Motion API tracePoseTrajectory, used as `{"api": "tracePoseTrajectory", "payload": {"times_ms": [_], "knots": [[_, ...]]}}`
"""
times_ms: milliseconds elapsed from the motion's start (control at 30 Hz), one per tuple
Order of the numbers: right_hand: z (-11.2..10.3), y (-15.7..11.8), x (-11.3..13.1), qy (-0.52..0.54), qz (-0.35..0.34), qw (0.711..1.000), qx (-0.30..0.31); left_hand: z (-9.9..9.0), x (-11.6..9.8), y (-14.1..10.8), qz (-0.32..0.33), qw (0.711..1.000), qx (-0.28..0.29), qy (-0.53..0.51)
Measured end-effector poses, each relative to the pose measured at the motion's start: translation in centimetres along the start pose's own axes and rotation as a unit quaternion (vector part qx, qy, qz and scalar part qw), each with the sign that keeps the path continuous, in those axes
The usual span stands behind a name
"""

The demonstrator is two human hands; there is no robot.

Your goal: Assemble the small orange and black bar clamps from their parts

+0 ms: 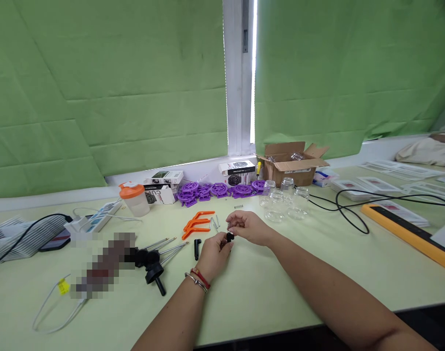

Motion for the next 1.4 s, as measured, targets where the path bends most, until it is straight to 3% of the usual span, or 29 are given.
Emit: {"api": "tracePoseTrajectory", "payload": {"times_ms": [233, 567, 733, 1000, 1267, 1400], "knots": [[0.1, -0.1, -0.1, -0.034, -0.004, 0.999, -0.006, -0.1, -0.2, 0.0, -0.001, 1.0, 0.0, 0.0], [0.2, -0.2, 0.4, -0.173, -0.022, 0.985, -0.008, 0.0, -0.1, 0.1, 0.006, 1.0, 0.0, 0.002], [0.9, -0.6, 0.9, -0.235, -0.024, 0.971, 0.046, 0.0, 0.1, 0.0, 0.004, 1.0, -0.004, -0.005], [1.6, -1.1, 2.4, -0.251, -0.066, 0.961, 0.1, 0.0, 0.2, 0.1, 0.0, 1.0, -0.004, -0.002], [1.6, -0.9, 1.6, -0.271, -0.064, 0.955, 0.097, -0.1, 0.4, 0.0, -0.003, 1.0, -0.012, 0.021], [1.4, -0.5, 0.0, -0.257, -0.019, 0.962, 0.084, -0.1, 0.0, -0.1, 0.009, 0.999, -0.011, 0.05]]}}
Point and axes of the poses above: each hand's wrist, its own y-axis towards the middle knuckle, its own z-axis out of the palm, x = y × z, the point moved 10 cm from there along y, towards the middle knuckle, and after that the axes turned 1 degree about -x, right-handed, at the moved point
